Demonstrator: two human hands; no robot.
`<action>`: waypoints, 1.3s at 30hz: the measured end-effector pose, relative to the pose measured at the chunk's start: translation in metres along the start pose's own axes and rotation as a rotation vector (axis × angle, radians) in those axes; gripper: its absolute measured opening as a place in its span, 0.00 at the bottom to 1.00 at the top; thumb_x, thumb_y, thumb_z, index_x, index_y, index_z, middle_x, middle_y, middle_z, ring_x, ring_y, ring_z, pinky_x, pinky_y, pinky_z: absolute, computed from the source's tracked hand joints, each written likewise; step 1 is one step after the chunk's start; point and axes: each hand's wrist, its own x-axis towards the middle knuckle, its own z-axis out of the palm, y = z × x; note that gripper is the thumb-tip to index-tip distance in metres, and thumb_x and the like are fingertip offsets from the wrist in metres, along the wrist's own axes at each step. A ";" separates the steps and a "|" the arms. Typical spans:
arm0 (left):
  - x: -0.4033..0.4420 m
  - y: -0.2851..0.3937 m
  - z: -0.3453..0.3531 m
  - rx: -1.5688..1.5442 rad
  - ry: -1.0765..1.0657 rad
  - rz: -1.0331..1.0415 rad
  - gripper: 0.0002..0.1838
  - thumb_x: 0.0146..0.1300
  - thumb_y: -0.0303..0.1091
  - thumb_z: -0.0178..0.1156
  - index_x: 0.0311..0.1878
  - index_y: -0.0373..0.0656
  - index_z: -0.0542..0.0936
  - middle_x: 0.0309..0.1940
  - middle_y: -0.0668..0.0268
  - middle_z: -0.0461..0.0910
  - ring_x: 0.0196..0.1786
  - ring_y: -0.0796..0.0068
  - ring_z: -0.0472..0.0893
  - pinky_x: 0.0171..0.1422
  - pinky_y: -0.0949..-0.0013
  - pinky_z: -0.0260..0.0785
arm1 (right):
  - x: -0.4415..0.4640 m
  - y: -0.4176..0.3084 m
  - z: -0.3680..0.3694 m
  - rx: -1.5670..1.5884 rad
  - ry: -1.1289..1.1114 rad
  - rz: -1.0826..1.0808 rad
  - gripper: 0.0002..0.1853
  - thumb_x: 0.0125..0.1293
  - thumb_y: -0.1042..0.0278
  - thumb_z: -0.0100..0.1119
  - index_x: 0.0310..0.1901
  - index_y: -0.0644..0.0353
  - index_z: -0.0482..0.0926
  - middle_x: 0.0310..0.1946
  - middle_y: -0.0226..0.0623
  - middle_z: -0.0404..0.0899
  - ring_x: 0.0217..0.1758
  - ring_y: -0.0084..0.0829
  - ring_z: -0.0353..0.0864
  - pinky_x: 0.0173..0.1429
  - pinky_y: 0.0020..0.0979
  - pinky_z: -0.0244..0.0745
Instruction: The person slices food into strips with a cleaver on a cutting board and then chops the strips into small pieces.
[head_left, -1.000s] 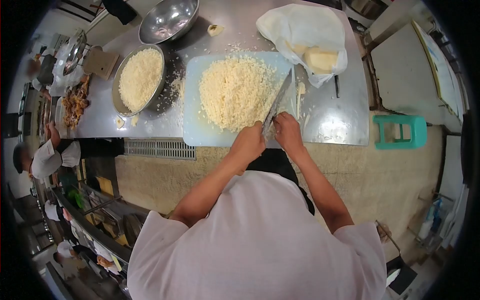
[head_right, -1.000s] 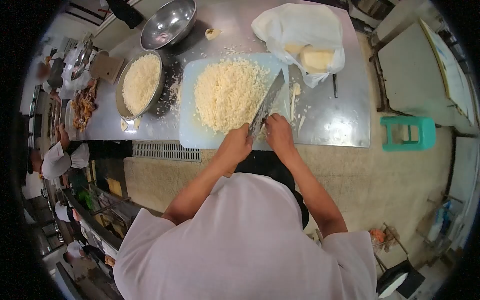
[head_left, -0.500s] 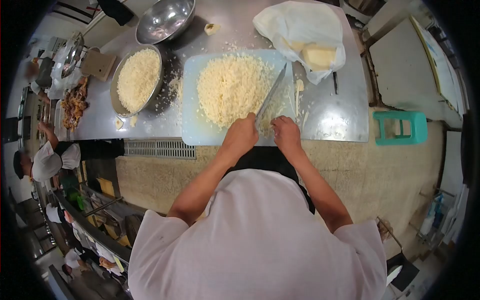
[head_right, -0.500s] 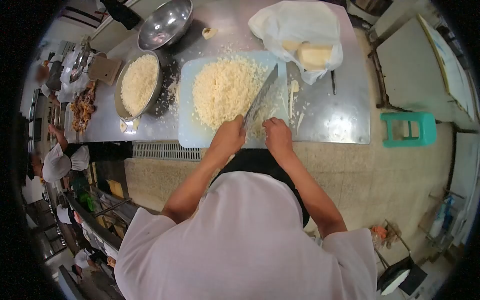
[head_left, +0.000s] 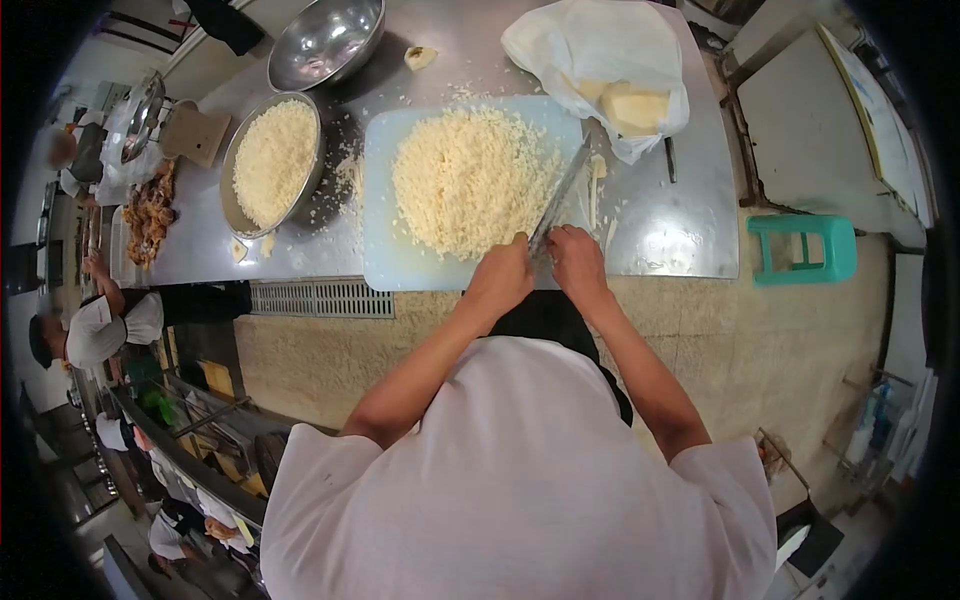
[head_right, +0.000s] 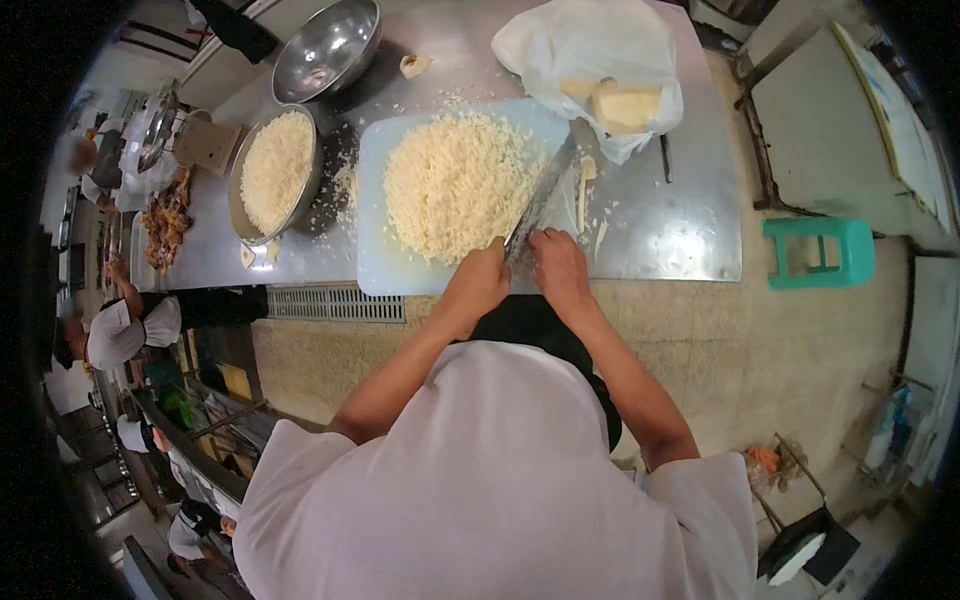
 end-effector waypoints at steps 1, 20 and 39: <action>0.000 0.001 -0.002 -0.004 0.003 0.001 0.06 0.56 0.22 0.53 0.37 0.30 0.71 0.27 0.37 0.77 0.37 0.36 0.79 0.42 0.43 0.70 | -0.001 0.002 0.001 -0.004 -0.001 -0.002 0.08 0.50 0.84 0.56 0.32 0.63 0.77 0.31 0.47 0.77 0.40 0.51 0.77 0.43 0.47 0.73; 0.002 0.000 -0.031 0.074 -0.031 -0.048 0.07 0.57 0.23 0.53 0.38 0.30 0.72 0.27 0.37 0.77 0.36 0.37 0.79 0.42 0.45 0.69 | -0.024 0.008 -0.003 -0.041 -0.010 0.074 0.14 0.50 0.85 0.56 0.39 0.61 0.81 0.33 0.43 0.76 0.42 0.48 0.76 0.45 0.45 0.73; -0.006 0.005 -0.010 0.002 -0.012 -0.021 0.05 0.55 0.21 0.54 0.35 0.30 0.73 0.25 0.37 0.77 0.34 0.37 0.79 0.41 0.43 0.70 | -0.004 0.002 0.000 -0.065 -0.084 0.061 0.10 0.48 0.85 0.55 0.33 0.63 0.76 0.32 0.45 0.76 0.42 0.49 0.76 0.45 0.46 0.73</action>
